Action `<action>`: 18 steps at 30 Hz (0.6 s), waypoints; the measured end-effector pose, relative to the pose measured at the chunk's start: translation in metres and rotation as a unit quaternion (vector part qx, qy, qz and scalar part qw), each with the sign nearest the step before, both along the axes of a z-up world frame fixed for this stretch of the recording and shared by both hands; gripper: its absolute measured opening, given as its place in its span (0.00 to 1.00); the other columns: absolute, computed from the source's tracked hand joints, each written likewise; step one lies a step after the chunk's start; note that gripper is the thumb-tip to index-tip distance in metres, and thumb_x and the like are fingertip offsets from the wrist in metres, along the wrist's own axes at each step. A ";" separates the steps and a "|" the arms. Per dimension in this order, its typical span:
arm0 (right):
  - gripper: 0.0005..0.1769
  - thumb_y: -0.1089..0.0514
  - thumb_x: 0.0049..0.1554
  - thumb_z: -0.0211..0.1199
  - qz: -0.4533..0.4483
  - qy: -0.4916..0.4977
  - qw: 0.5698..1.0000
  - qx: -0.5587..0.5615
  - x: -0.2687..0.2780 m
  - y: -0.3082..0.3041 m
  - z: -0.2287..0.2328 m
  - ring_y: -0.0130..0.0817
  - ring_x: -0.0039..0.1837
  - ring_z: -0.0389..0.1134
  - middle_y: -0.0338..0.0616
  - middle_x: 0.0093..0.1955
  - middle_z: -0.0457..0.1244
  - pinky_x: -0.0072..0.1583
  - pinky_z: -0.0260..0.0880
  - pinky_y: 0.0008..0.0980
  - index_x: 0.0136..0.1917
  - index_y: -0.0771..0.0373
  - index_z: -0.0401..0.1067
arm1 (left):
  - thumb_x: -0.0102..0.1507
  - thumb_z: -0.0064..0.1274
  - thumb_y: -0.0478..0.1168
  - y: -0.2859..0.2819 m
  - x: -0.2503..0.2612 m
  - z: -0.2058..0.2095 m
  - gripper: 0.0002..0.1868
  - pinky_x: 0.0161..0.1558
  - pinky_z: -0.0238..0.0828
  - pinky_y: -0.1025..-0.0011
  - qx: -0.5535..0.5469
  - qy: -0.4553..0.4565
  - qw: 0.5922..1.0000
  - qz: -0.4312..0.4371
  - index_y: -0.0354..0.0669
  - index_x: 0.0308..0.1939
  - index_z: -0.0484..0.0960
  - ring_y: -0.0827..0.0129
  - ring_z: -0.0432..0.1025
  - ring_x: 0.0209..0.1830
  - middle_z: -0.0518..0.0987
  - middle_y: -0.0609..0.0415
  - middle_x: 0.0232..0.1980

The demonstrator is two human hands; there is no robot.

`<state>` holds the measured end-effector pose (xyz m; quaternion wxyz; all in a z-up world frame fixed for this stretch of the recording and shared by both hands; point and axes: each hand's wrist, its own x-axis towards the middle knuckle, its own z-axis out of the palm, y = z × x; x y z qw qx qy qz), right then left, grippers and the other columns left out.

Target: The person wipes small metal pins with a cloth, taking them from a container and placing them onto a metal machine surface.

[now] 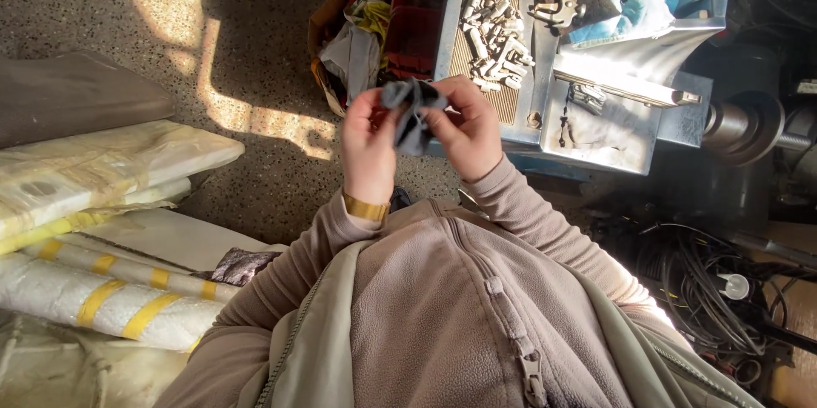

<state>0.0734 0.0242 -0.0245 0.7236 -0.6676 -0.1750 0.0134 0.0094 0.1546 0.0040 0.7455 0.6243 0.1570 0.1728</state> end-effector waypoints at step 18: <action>0.05 0.64 0.64 0.63 -0.015 -0.011 1.000 -0.007 0.005 -0.015 -0.016 0.27 0.48 0.67 0.43 0.42 0.63 0.46 0.80 0.32 0.46 0.68 0.73 | 0.64 0.62 0.35 -0.015 0.000 -0.004 0.08 0.38 0.79 0.72 0.118 -0.008 0.993 0.000 0.43 0.46 0.82 0.72 0.78 0.36 0.83 0.52 0.38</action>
